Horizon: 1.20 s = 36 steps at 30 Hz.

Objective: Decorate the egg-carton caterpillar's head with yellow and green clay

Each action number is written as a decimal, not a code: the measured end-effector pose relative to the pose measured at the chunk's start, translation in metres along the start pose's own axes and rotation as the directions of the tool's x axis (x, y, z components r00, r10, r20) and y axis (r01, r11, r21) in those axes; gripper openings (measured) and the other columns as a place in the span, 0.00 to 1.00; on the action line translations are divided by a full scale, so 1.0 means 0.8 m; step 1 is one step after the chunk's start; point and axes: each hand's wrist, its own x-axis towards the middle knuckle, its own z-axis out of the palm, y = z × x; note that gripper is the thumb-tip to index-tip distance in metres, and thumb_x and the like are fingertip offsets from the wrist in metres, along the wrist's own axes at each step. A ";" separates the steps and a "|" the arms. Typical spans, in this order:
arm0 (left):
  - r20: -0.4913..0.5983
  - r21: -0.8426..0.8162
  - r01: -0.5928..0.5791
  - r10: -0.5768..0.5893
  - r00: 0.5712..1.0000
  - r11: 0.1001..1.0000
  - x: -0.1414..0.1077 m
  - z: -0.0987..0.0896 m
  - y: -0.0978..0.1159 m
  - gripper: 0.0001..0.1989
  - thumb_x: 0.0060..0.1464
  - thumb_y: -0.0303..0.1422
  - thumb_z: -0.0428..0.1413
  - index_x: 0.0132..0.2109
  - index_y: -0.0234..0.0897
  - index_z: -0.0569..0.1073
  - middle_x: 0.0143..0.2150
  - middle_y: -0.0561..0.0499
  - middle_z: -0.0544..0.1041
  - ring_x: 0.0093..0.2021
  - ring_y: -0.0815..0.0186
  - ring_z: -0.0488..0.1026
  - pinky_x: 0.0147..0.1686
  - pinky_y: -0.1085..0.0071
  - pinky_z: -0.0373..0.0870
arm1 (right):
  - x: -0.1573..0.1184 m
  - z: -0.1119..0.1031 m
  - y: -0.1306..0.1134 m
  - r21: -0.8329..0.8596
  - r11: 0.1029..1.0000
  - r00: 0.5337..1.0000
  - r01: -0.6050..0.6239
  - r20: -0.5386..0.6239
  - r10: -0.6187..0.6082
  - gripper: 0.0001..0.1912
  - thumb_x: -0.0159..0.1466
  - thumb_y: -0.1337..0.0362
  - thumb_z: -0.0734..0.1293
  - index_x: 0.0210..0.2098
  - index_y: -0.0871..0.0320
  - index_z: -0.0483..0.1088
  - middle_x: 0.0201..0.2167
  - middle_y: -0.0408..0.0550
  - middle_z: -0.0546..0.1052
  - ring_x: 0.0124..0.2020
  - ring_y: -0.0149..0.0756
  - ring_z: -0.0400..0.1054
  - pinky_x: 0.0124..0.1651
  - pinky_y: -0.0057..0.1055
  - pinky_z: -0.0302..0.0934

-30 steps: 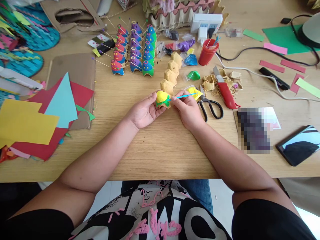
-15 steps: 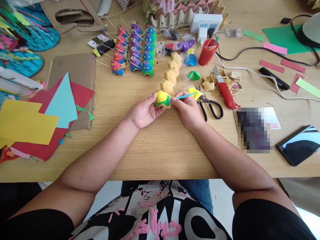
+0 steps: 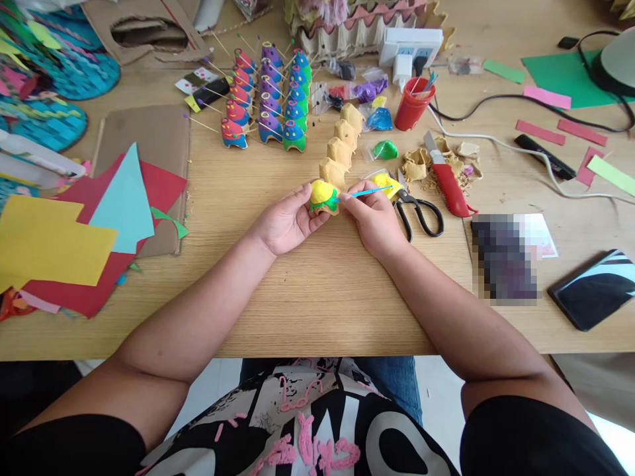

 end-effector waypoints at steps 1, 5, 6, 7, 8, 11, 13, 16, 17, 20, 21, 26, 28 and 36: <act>-0.002 -0.002 -0.001 0.000 1.000 1.000 0.000 0.000 0.000 0.12 0.70 0.32 0.63 0.58 0.41 0.80 0.45 0.52 0.88 0.40 0.73 0.86 0.53 0.75 0.83 | 0.000 -0.001 0.000 0.008 1.000 1.000 -0.003 0.004 0.003 0.23 0.57 0.49 0.85 0.33 0.50 0.70 0.31 0.39 0.73 0.32 0.33 0.67 0.44 0.39 0.69; 0.010 0.017 -0.019 0.019 1.000 1.000 0.000 0.000 0.000 0.08 0.70 0.31 0.63 0.54 0.39 0.81 0.43 0.53 0.87 0.39 0.73 0.85 0.50 0.76 0.83 | 0.000 -0.003 -0.001 0.081 0.997 1.000 -0.019 0.008 0.019 0.22 0.55 0.52 0.86 0.31 0.50 0.70 0.30 0.39 0.72 0.32 0.32 0.67 0.43 0.37 0.68; 0.011 0.020 -0.020 0.020 1.000 1.000 0.000 0.000 0.000 0.08 0.70 0.31 0.63 0.54 0.39 0.81 0.44 0.53 0.87 0.39 0.73 0.85 0.50 0.76 0.83 | 0.000 -0.003 -0.001 0.084 0.996 1.000 -0.022 0.007 0.022 0.23 0.54 0.52 0.86 0.31 0.50 0.70 0.30 0.39 0.73 0.32 0.32 0.67 0.42 0.36 0.67; 0.008 0.018 -0.017 0.017 1.000 1.000 0.000 0.000 0.000 0.08 0.70 0.31 0.63 0.54 0.40 0.81 0.44 0.53 0.87 0.40 0.73 0.86 0.51 0.76 0.83 | 0.000 -0.003 -0.001 0.080 0.996 1.000 -0.026 0.007 0.025 0.23 0.54 0.52 0.86 0.31 0.50 0.70 0.30 0.38 0.73 0.32 0.32 0.67 0.42 0.36 0.67; 0.003 0.015 -0.013 0.013 1.000 1.000 0.001 -0.001 0.000 0.09 0.70 0.31 0.63 0.55 0.40 0.81 0.45 0.53 0.87 0.41 0.73 0.86 0.52 0.75 0.83 | 0.001 -0.003 -0.001 0.073 0.997 1.000 -0.030 0.006 0.029 0.23 0.53 0.52 0.86 0.32 0.50 0.70 0.30 0.38 0.73 0.32 0.32 0.66 0.41 0.36 0.67; -0.002 0.018 -0.005 0.005 1.000 1.000 0.002 -0.003 0.000 0.10 0.69 0.32 0.64 0.56 0.40 0.81 0.46 0.52 0.88 0.43 0.72 0.86 0.54 0.74 0.83 | 0.000 -0.003 -0.001 0.071 0.997 0.999 -0.035 -0.002 0.035 0.23 0.53 0.52 0.87 0.31 0.50 0.70 0.30 0.38 0.72 0.32 0.33 0.66 0.42 0.36 0.67; 0.010 0.034 -0.012 0.012 1.000 0.999 0.002 -0.004 0.000 0.09 0.69 0.32 0.64 0.55 0.40 0.81 0.46 0.52 0.88 0.43 0.72 0.86 0.54 0.75 0.83 | 0.000 -0.003 -0.002 0.080 0.996 1.000 -0.029 0.000 0.029 0.24 0.53 0.51 0.87 0.30 0.50 0.71 0.30 0.39 0.72 0.33 0.33 0.66 0.42 0.37 0.67; 0.048 0.047 -0.032 0.029 0.998 0.998 0.002 -0.005 0.000 0.07 0.70 0.31 0.63 0.53 0.39 0.81 0.45 0.52 0.87 0.41 0.72 0.86 0.52 0.76 0.83 | -0.001 -0.002 -0.001 0.061 0.998 1.000 -0.015 0.025 0.013 0.25 0.52 0.50 0.87 0.30 0.51 0.71 0.32 0.39 0.74 0.33 0.33 0.67 0.43 0.37 0.67; 0.060 0.049 -0.038 0.035 0.998 0.998 0.002 -0.005 0.000 0.06 0.70 0.31 0.63 0.52 0.38 0.81 0.44 0.53 0.87 0.41 0.73 0.86 0.51 0.76 0.83 | -0.001 -0.002 -0.001 0.049 0.999 0.999 -0.010 0.032 0.008 0.25 0.52 0.49 0.88 0.31 0.51 0.71 0.32 0.39 0.74 0.33 0.33 0.67 0.43 0.37 0.67; 0.059 0.053 -0.043 0.039 0.998 0.998 0.002 -0.005 0.000 0.06 0.70 0.32 0.63 0.51 0.38 0.81 0.44 0.53 0.87 0.40 0.73 0.85 0.51 0.76 0.83 | -0.001 -0.003 0.004 0.022 1.000 1.000 0.002 0.026 -0.003 0.26 0.52 0.47 0.88 0.32 0.50 0.72 0.32 0.38 0.74 0.33 0.32 0.66 0.42 0.36 0.66; 0.052 0.056 -0.043 0.040 0.998 0.997 0.002 -0.005 0.000 0.06 0.69 0.32 0.63 0.51 0.38 0.81 0.44 0.53 0.87 0.41 0.73 0.85 0.52 0.76 0.83 | -0.001 -0.003 0.005 0.023 1.000 1.000 0.003 0.018 -0.003 0.26 0.51 0.47 0.88 0.32 0.50 0.72 0.32 0.38 0.74 0.33 0.32 0.66 0.41 0.35 0.65; 0.076 0.077 -0.062 0.056 0.996 0.995 0.003 -0.005 0.000 0.05 0.70 0.32 0.62 0.49 0.37 0.81 0.43 0.53 0.86 0.40 0.73 0.84 0.51 0.76 0.83 | -0.001 -0.002 0.005 0.045 0.999 1.000 0.024 0.014 -0.025 0.28 0.49 0.47 0.89 0.30 0.52 0.72 0.33 0.39 0.73 0.34 0.32 0.67 0.42 0.35 0.63; 0.083 0.072 -0.055 0.049 0.995 0.996 0.003 -0.005 0.000 0.05 0.70 0.32 0.62 0.50 0.37 0.81 0.43 0.53 0.86 0.39 0.73 0.84 0.51 0.75 0.82 | -0.002 -0.001 0.004 0.029 0.998 0.998 0.049 0.024 -0.050 0.27 0.50 0.47 0.88 0.30 0.52 0.71 0.32 0.39 0.73 0.34 0.33 0.67 0.43 0.35 0.64; 0.058 0.040 -0.025 0.023 0.998 0.999 0.001 -0.003 -0.001 0.08 0.69 0.31 0.63 0.54 0.38 0.80 0.42 0.53 0.87 0.39 0.72 0.85 0.54 0.73 0.82 | -0.005 0.003 0.006 -0.091 0.990 0.994 0.107 0.014 -0.106 0.28 0.55 0.42 0.85 0.31 0.51 0.69 0.31 0.38 0.72 0.33 0.33 0.66 0.42 0.35 0.64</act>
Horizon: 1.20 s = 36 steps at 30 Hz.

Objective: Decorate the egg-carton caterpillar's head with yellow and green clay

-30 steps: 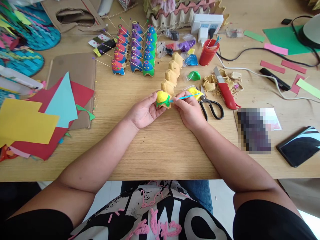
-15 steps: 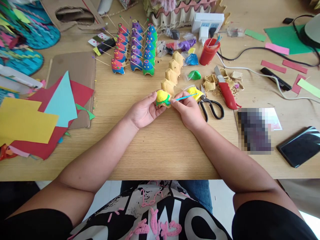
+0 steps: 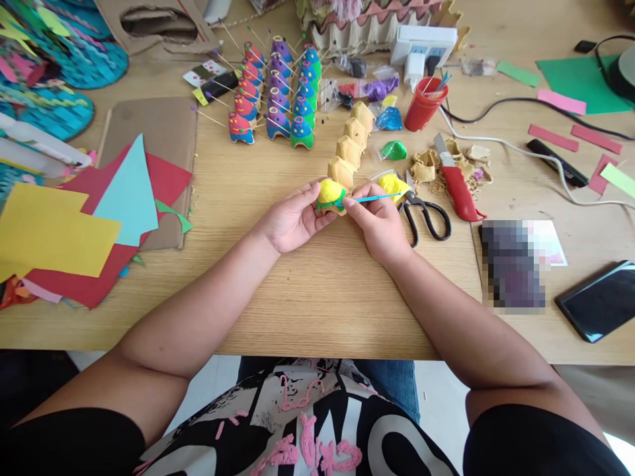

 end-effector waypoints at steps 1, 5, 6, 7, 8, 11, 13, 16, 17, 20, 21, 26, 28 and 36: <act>-0.003 -0.003 0.004 -0.004 1.000 1.000 0.000 0.001 0.000 0.08 0.69 0.30 0.63 0.54 0.38 0.80 0.42 0.53 0.87 0.39 0.72 0.85 0.54 0.73 0.82 | 0.000 0.001 0.000 -0.007 1.000 1.000 0.005 -0.008 -0.005 0.29 0.55 0.41 0.85 0.32 0.51 0.69 0.31 0.38 0.72 0.33 0.33 0.65 0.42 0.35 0.64; 0.005 -0.007 0.005 -0.005 1.000 1.000 -0.001 0.002 0.000 0.09 0.69 0.31 0.63 0.55 0.39 0.80 0.41 0.54 0.87 0.38 0.73 0.85 0.52 0.75 0.82 | -0.002 0.005 0.000 -0.028 0.998 0.999 0.050 -0.007 -0.050 0.29 0.55 0.39 0.85 0.32 0.51 0.69 0.31 0.39 0.72 0.34 0.32 0.65 0.41 0.33 0.63; 0.012 -0.002 0.001 -0.001 1.000 1.000 -0.001 0.002 0.000 0.09 0.69 0.31 0.63 0.54 0.39 0.80 0.42 0.54 0.87 0.38 0.73 0.85 0.52 0.75 0.82 | -0.003 0.005 -0.001 -0.043 0.997 0.997 0.071 -0.003 -0.071 0.29 0.56 0.39 0.84 0.33 0.51 0.70 0.32 0.39 0.72 0.35 0.32 0.65 0.41 0.33 0.63; 0.018 0.006 -0.005 0.004 1.000 1.000 0.000 0.002 0.000 0.08 0.69 0.31 0.64 0.54 0.39 0.80 0.42 0.54 0.87 0.39 0.74 0.85 0.52 0.75 0.82 | -0.005 0.006 -0.002 -0.065 0.993 0.995 0.096 -0.001 -0.096 0.29 0.57 0.39 0.84 0.33 0.51 0.70 0.32 0.39 0.72 0.35 0.32 0.65 0.40 0.33 0.63; 0.020 0.016 -0.010 0.010 1.000 1.000 0.000 0.002 0.000 0.08 0.68 0.31 0.64 0.53 0.39 0.80 0.42 0.54 0.87 0.39 0.74 0.85 0.53 0.75 0.81 | -0.006 0.006 -0.003 -0.096 0.988 0.992 0.124 0.001 -0.125 0.28 0.58 0.39 0.83 0.34 0.51 0.70 0.32 0.39 0.72 0.35 0.31 0.65 0.40 0.33 0.63; 0.016 0.043 -0.020 0.019 1.000 0.999 0.000 0.002 -0.001 0.07 0.68 0.31 0.65 0.51 0.39 0.80 0.43 0.54 0.87 0.41 0.73 0.85 0.54 0.75 0.81 | -0.009 0.005 -0.002 -0.209 0.956 0.979 0.203 0.010 -0.206 0.26 0.62 0.38 0.80 0.34 0.51 0.71 0.34 0.40 0.71 0.37 0.32 0.67 0.42 0.34 0.65; 0.014 0.049 -0.019 0.019 1.000 0.999 -0.001 0.003 -0.001 0.07 0.67 0.32 0.66 0.50 0.40 0.80 0.43 0.54 0.86 0.42 0.73 0.84 0.55 0.74 0.80 | -0.009 0.002 0.001 -0.279 0.930 0.969 0.239 0.012 -0.245 0.25 0.64 0.38 0.79 0.35 0.51 0.72 0.34 0.41 0.71 0.38 0.34 0.68 0.43 0.36 0.66; 0.011 0.051 -0.022 0.021 1.000 0.998 -0.001 0.004 -0.001 0.07 0.66 0.33 0.66 0.50 0.40 0.80 0.44 0.54 0.86 0.44 0.72 0.85 0.57 0.73 0.80 | -0.009 -0.002 0.007 -0.355 0.901 0.964 0.250 0.004 -0.266 0.23 0.65 0.40 0.78 0.36 0.51 0.72 0.35 0.43 0.71 0.41 0.38 0.70 0.46 0.39 0.70; 0.011 0.056 -0.024 0.023 1.000 0.998 -0.001 0.004 -0.001 0.07 0.67 0.33 0.66 0.50 0.40 0.80 0.44 0.54 0.86 0.44 0.72 0.84 0.57 0.73 0.80 | -0.009 -0.003 0.008 -0.373 0.895 0.964 0.246 0.001 -0.265 0.23 0.65 0.40 0.78 0.37 0.51 0.72 0.36 0.44 0.72 0.42 0.39 0.71 0.47 0.39 0.71; 0.022 0.077 -0.032 0.030 0.999 0.997 -0.001 0.004 -0.001 0.05 0.67 0.32 0.65 0.49 0.40 0.80 0.44 0.54 0.86 0.43 0.73 0.84 0.56 0.73 0.80 | -0.008 -0.004 0.010 -0.410 0.879 0.963 0.245 -0.003 -0.269 0.21 0.66 0.42 0.78 0.39 0.50 0.73 0.36 0.45 0.72 0.43 0.41 0.72 0.49 0.42 0.73; 0.027 0.082 -0.033 0.030 0.999 0.996 -0.001 0.004 -0.001 0.05 0.67 0.32 0.65 0.49 0.40 0.79 0.44 0.54 0.86 0.42 0.73 0.84 0.56 0.74 0.80 | -0.009 -0.005 0.010 -0.419 0.873 0.961 0.249 -0.001 -0.275 0.21 0.66 0.42 0.78 0.39 0.50 0.73 0.36 0.44 0.72 0.44 0.41 0.72 0.50 0.43 0.73; 0.027 0.091 -0.028 0.025 0.999 0.995 0.000 0.003 -0.001 0.07 0.66 0.32 0.66 0.49 0.40 0.79 0.45 0.54 0.86 0.44 0.72 0.84 0.57 0.72 0.79 | -0.009 -0.003 0.007 -0.461 0.848 0.957 0.262 0.009 -0.292 0.21 0.68 0.41 0.75 0.35 0.50 0.69 0.34 0.43 0.68 0.40 0.41 0.68 0.49 0.45 0.71; 0.019 0.089 -0.025 0.023 1.000 0.996 0.000 0.003 -0.001 0.08 0.65 0.33 0.67 0.50 0.40 0.79 0.45 0.54 0.86 0.45 0.71 0.84 0.58 0.72 0.79 | -0.009 -0.002 0.005 -0.462 0.849 0.958 0.256 0.007 -0.285 0.23 0.68 0.40 0.75 0.34 0.50 0.68 0.33 0.43 0.67 0.39 0.40 0.67 0.48 0.44 0.70; -0.013 0.041 0.003 -0.002 1.000 0.999 -0.004 0.008 0.000 0.08 0.66 0.32 0.67 0.51 0.40 0.80 0.42 0.54 0.86 0.42 0.72 0.85 0.57 0.72 0.80 | -0.007 0.002 -0.005 -0.255 0.947 0.979 0.195 -0.011 -0.204 0.28 0.61 0.37 0.79 0.32 0.50 0.67 0.33 0.41 0.67 0.36 0.36 0.64 0.43 0.39 0.66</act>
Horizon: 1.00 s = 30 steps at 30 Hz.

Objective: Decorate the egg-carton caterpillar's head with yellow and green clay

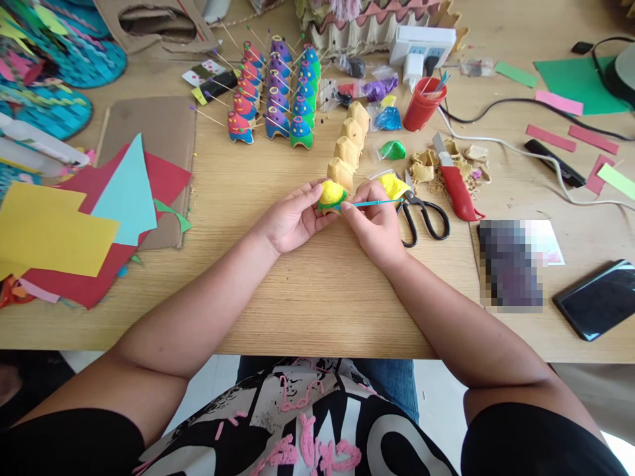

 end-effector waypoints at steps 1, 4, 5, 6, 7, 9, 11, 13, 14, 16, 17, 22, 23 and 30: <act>-0.009 -0.007 0.008 -0.008 1.000 1.000 0.000 0.001 0.000 0.09 0.66 0.33 0.67 0.51 0.41 0.80 0.42 0.54 0.86 0.42 0.72 0.85 0.57 0.72 0.80 | 0.001 0.001 -0.001 0.027 0.999 1.000 -0.019 -0.002 0.019 0.29 0.60 0.37 0.80 0.32 0.50 0.66 0.33 0.41 0.68 0.36 0.35 0.64 0.42 0.37 0.65; -0.021 -0.020 0.016 -0.017 1.000 1.000 -0.001 0.001 0.000 0.10 0.66 0.33 0.67 0.53 0.40 0.80 0.43 0.53 0.87 0.43 0.71 0.85 0.58 0.71 0.80 | 0.002 0.003 -0.004 0.068 0.996 0.998 -0.063 -0.013 0.064 0.30 0.58 0.37 0.81 0.32 0.51 0.66 0.32 0.40 0.68 0.35 0.33 0.63 0.39 0.34 0.63; -0.021 -0.020 0.015 -0.016 1.000 1.000 0.000 0.001 0.000 0.10 0.66 0.32 0.67 0.52 0.40 0.80 0.43 0.53 0.87 0.43 0.71 0.85 0.59 0.71 0.79 | 0.002 0.003 -0.004 0.070 0.995 0.997 -0.071 -0.014 0.072 0.30 0.58 0.37 0.81 0.33 0.51 0.66 0.32 0.40 0.68 0.34 0.33 0.63 0.38 0.34 0.62; -0.021 -0.017 0.014 -0.014 1.000 1.000 0.000 0.001 0.000 0.10 0.66 0.32 0.67 0.52 0.40 0.80 0.43 0.53 0.87 0.43 0.71 0.85 0.59 0.71 0.79 | 0.002 0.004 -0.003 0.068 0.995 0.997 -0.079 -0.014 0.080 0.30 0.58 0.37 0.81 0.33 0.51 0.66 0.32 0.39 0.68 0.34 0.32 0.63 0.38 0.34 0.62; -0.020 -0.014 0.012 -0.012 1.000 1.000 0.000 0.000 0.000 0.09 0.66 0.32 0.67 0.52 0.40 0.80 0.43 0.53 0.87 0.43 0.72 0.85 0.59 0.71 0.79 | 0.002 0.004 -0.003 0.063 0.994 0.996 -0.086 -0.012 0.087 0.30 0.58 0.37 0.81 0.33 0.50 0.66 0.32 0.39 0.68 0.34 0.33 0.63 0.37 0.34 0.62; -0.017 -0.008 0.008 -0.008 1.000 1.000 0.001 0.000 0.000 0.09 0.65 0.32 0.67 0.51 0.40 0.80 0.43 0.53 0.86 0.44 0.71 0.85 0.60 0.71 0.79 | 0.002 0.004 -0.002 0.054 0.994 0.995 -0.098 -0.011 0.099 0.29 0.59 0.38 0.81 0.33 0.50 0.66 0.31 0.39 0.68 0.33 0.33 0.63 0.37 0.34 0.61; -0.011 -0.006 0.005 -0.005 1.000 1.000 0.001 -0.001 0.000 0.08 0.66 0.31 0.67 0.50 0.40 0.80 0.42 0.54 0.86 0.43 0.72 0.84 0.59 0.71 0.79 | 0.001 0.004 0.000 0.053 0.993 0.994 -0.107 -0.015 0.108 0.28 0.59 0.40 0.81 0.34 0.50 0.66 0.31 0.39 0.69 0.33 0.32 0.63 0.36 0.34 0.61; 0.000 -0.006 0.001 -0.001 1.000 1.000 0.001 0.000 0.000 0.07 0.66 0.31 0.66 0.50 0.39 0.80 0.42 0.54 0.86 0.42 0.73 0.84 0.58 0.72 0.79 | 0.001 0.003 0.001 0.061 0.992 0.994 -0.111 -0.015 0.112 0.27 0.59 0.41 0.82 0.33 0.50 0.66 0.31 0.39 0.69 0.33 0.32 0.63 0.36 0.34 0.61; 0.005 -0.005 0.000 0.000 1.000 1.000 0.001 0.000 0.000 0.07 0.66 0.31 0.66 0.50 0.39 0.79 0.42 0.54 0.86 0.41 0.73 0.84 0.58 0.72 0.79 | 0.001 0.003 0.001 0.068 0.991 0.993 -0.112 -0.011 0.114 0.27 0.59 0.42 0.82 0.33 0.51 0.66 0.31 0.39 0.69 0.33 0.32 0.63 0.36 0.33 0.61; 0.007 -0.005 0.001 -0.001 1.000 1.000 0.001 -0.001 0.000 0.07 0.66 0.31 0.66 0.50 0.39 0.79 0.42 0.54 0.86 0.41 0.72 0.84 0.58 0.72 0.80 | 0.002 0.003 0.001 0.094 0.989 0.993 -0.115 -0.010 0.117 0.27 0.59 0.43 0.82 0.33 0.51 0.66 0.30 0.39 0.69 0.33 0.32 0.64 0.36 0.33 0.62; 0.005 -0.005 0.003 -0.003 1.000 1.000 0.001 -0.001 0.000 0.08 0.66 0.31 0.67 0.50 0.39 0.79 0.42 0.53 0.87 0.42 0.72 0.84 0.58 0.71 0.80 | 0.002 0.003 0.001 0.110 0.987 0.993 -0.117 -0.013 0.119 0.27 0.58 0.43 0.83 0.32 0.51 0.66 0.30 0.38 0.69 0.32 0.31 0.64 0.37 0.33 0.62; -0.008 -0.007 0.010 -0.010 1.000 1.000 0.000 0.000 0.001 0.08 0.66 0.31 0.66 0.51 0.40 0.79 0.42 0.54 0.87 0.41 0.72 0.85 0.57 0.71 0.80 | 0.003 0.004 0.002 0.168 0.977 0.989 -0.134 -0.041 0.142 0.29 0.56 0.41 0.83 0.31 0.51 0.65 0.31 0.38 0.68 0.33 0.31 0.63 0.37 0.33 0.63; -0.009 -0.008 0.011 -0.011 1.000 1.000 0.000 0.000 0.001 0.09 0.66 0.31 0.66 0.52 0.40 0.79 0.42 0.54 0.87 0.41 0.72 0.85 0.57 0.71 0.80 | 0.003 0.004 0.002 0.168 0.977 0.989 -0.132 -0.041 0.141 0.29 0.56 0.41 0.84 0.32 0.51 0.66 0.31 0.38 0.68 0.32 0.31 0.63 0.37 0.33 0.63; -0.016 -0.028 0.024 -0.025 1.000 0.999 0.000 -0.001 0.001 0.13 0.66 0.34 0.67 0.56 0.41 0.79 0.43 0.53 0.87 0.42 0.71 0.85 0.59 0.71 0.80 | 0.002 0.004 0.002 0.084 0.989 0.992 -0.120 -0.022 0.123 0.29 0.58 0.40 0.82 0.32 0.50 0.65 0.31 0.39 0.67 0.31 0.32 0.60 0.36 0.34 0.62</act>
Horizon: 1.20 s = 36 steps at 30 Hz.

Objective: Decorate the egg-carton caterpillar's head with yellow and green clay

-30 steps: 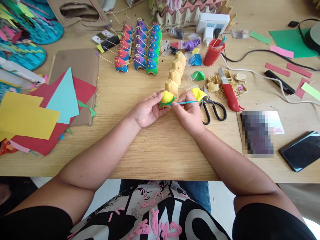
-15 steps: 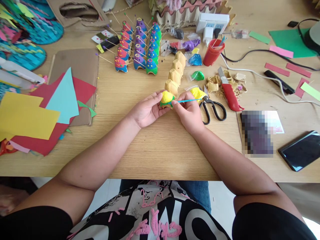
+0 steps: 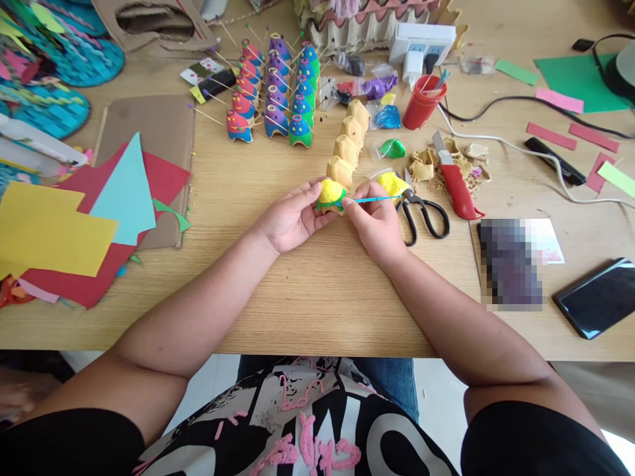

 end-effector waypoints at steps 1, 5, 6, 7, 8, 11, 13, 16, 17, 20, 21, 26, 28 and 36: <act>0.000 0.001 0.001 -0.001 1.000 1.000 0.000 0.000 0.000 0.13 0.66 0.34 0.67 0.56 0.41 0.79 0.44 0.53 0.87 0.42 0.71 0.85 0.59 0.71 0.80 | 0.000 0.000 0.000 -0.002 1.000 1.000 0.002 0.001 -0.002 0.29 0.58 0.40 0.82 0.32 0.50 0.65 0.31 0.39 0.67 0.32 0.32 0.61 0.37 0.34 0.62; -0.001 0.013 -0.006 0.006 1.000 1.000 -0.001 0.002 0.001 0.11 0.67 0.32 0.66 0.54 0.40 0.78 0.42 0.54 0.87 0.40 0.72 0.85 0.57 0.71 0.80 | 0.001 0.000 0.000 0.052 0.999 1.000 0.010 -0.017 -0.009 0.29 0.57 0.41 0.82 0.31 0.51 0.65 0.31 0.40 0.67 0.34 0.33 0.62 0.38 0.33 0.61; -0.001 0.017 -0.010 0.010 1.000 1.000 -0.001 0.003 0.001 0.10 0.67 0.32 0.66 0.53 0.40 0.79 0.42 0.54 0.87 0.40 0.73 0.85 0.57 0.72 0.80 | 0.001 0.000 0.000 0.062 0.998 1.000 0.013 -0.023 -0.012 0.29 0.57 0.41 0.82 0.31 0.51 0.65 0.31 0.40 0.67 0.34 0.32 0.62 0.38 0.33 0.61; -0.003 0.019 -0.014 0.014 1.000 1.000 -0.001 0.003 0.001 0.09 0.67 0.31 0.66 0.52 0.39 0.79 0.41 0.54 0.87 0.39 0.73 0.85 0.57 0.72 0.80 | 0.001 0.000 0.000 0.064 0.998 1.000 0.014 -0.027 -0.012 0.29 0.57 0.41 0.82 0.30 0.51 0.65 0.31 0.40 0.67 0.34 0.32 0.62 0.38 0.33 0.60; -0.005 0.020 -0.017 0.017 1.000 1.000 -0.002 0.003 0.001 0.08 0.67 0.31 0.66 0.51 0.39 0.79 0.41 0.54 0.87 0.39 0.73 0.84 0.56 0.72 0.80 | 0.002 0.000 0.000 0.059 0.998 1.000 0.013 -0.027 -0.011 0.29 0.56 0.41 0.82 0.30 0.51 0.65 0.31 0.39 0.67 0.34 0.32 0.61 0.38 0.33 0.60; -0.012 0.022 -0.017 0.018 1.000 1.000 -0.001 0.003 0.001 0.09 0.66 0.31 0.67 0.52 0.39 0.79 0.42 0.54 0.87 0.40 0.72 0.85 0.57 0.71 0.79 | 0.001 -0.001 0.000 0.031 1.000 1.000 0.003 -0.020 -0.002 0.29 0.56 0.42 0.82 0.31 0.51 0.65 0.31 0.39 0.67 0.33 0.32 0.60 0.37 0.33 0.59; -0.015 0.026 -0.015 0.015 1.000 1.000 -0.001 0.002 0.001 0.11 0.67 0.32 0.66 0.54 0.40 0.79 0.43 0.54 0.87 0.41 0.72 0.85 0.58 0.71 0.79 | 0.000 -0.001 0.000 0.014 1.000 1.000 0.007 -0.006 -0.007 0.28 0.57 0.41 0.82 0.32 0.51 0.65 0.31 0.39 0.67 0.33 0.32 0.60 0.36 0.32 0.58; -0.014 0.029 -0.010 0.011 1.000 1.000 0.000 0.000 0.000 0.13 0.67 0.33 0.66 0.57 0.41 0.78 0.45 0.53 0.87 0.43 0.72 0.86 0.59 0.71 0.79 | -0.001 -0.002 0.001 -0.018 1.000 1.000 0.023 0.017 -0.023 0.28 0.59 0.40 0.81 0.33 0.51 0.64 0.31 0.39 0.67 0.33 0.32 0.60 0.35 0.32 0.59; -0.013 0.029 -0.010 0.010 1.000 1.000 0.001 0.000 0.000 0.14 0.67 0.33 0.66 0.58 0.42 0.78 0.45 0.53 0.87 0.43 0.72 0.86 0.59 0.71 0.80 | -0.001 -0.002 0.001 -0.024 0.999 0.999 0.027 0.020 -0.026 0.28 0.60 0.40 0.81 0.33 0.51 0.64 0.31 0.39 0.67 0.33 0.32 0.60 0.36 0.32 0.59; -0.009 0.021 -0.008 0.009 1.000 1.000 0.001 0.000 0.000 0.15 0.68 0.33 0.65 0.59 0.42 0.78 0.46 0.53 0.88 0.43 0.71 0.86 0.58 0.71 0.80 | -0.002 -0.003 0.002 -0.005 0.999 0.999 0.045 0.005 -0.045 0.28 0.59 0.40 0.81 0.33 0.51 0.65 0.32 0.39 0.67 0.33 0.32 0.61 0.36 0.33 0.60; -0.006 0.020 -0.009 0.009 1.000 1.000 0.001 0.000 0.000 0.14 0.68 0.33 0.65 0.59 0.42 0.78 0.45 0.53 0.88 0.43 0.71 0.86 0.58 0.71 0.80 | -0.002 -0.003 0.002 0.006 0.999 0.999 0.053 0.002 -0.053 0.28 0.59 0.40 0.81 0.33 0.51 0.65 0.32 0.40 0.67 0.33 0.32 0.61 0.36 0.33 0.60; -0.004 0.016 -0.012 0.012 1.000 1.000 0.000 0.001 0.000 0.12 0.68 0.33 0.65 0.56 0.41 0.78 0.43 0.54 0.87 0.40 0.73 0.85 0.55 0.73 0.81 | -0.002 -0.002 0.001 -0.013 0.998 0.998 0.054 0.016 -0.054 0.29 0.59 0.39 0.81 0.32 0.51 0.65 0.32 0.40 0.67 0.33 0.32 0.61 0.37 0.34 0.62; -0.012 0.010 -0.008 0.008 1.000 1.000 0.000 0.001 0.000 0.12 0.67 0.33 0.66 0.56 0.41 0.79 0.43 0.54 0.87 0.40 0.72 0.85 0.56 0.72 0.80 | -0.002 -0.002 0.000 0.000 0.999 0.999 0.054 0.005 -0.054 0.30 0.58 0.37 0.81 0.32 0.51 0.65 0.33 0.40 0.67 0.34 0.32 0.61 0.38 0.34 0.63; 0.027 0.042 -0.040 0.039 0.999 0.998 0.001 0.001 0.000 0.07 0.68 0.31 0.65 0.51 0.39 0.78 0.42 0.55 0.86 0.38 0.74 0.83 0.53 0.75 0.80 | -0.002 0.000 -0.002 -0.002 0.999 0.999 0.037 0.025 -0.037 0.30 0.58 0.38 0.82 0.33 0.50 0.65 0.32 0.39 0.67 0.33 0.32 0.60 0.37 0.33 0.60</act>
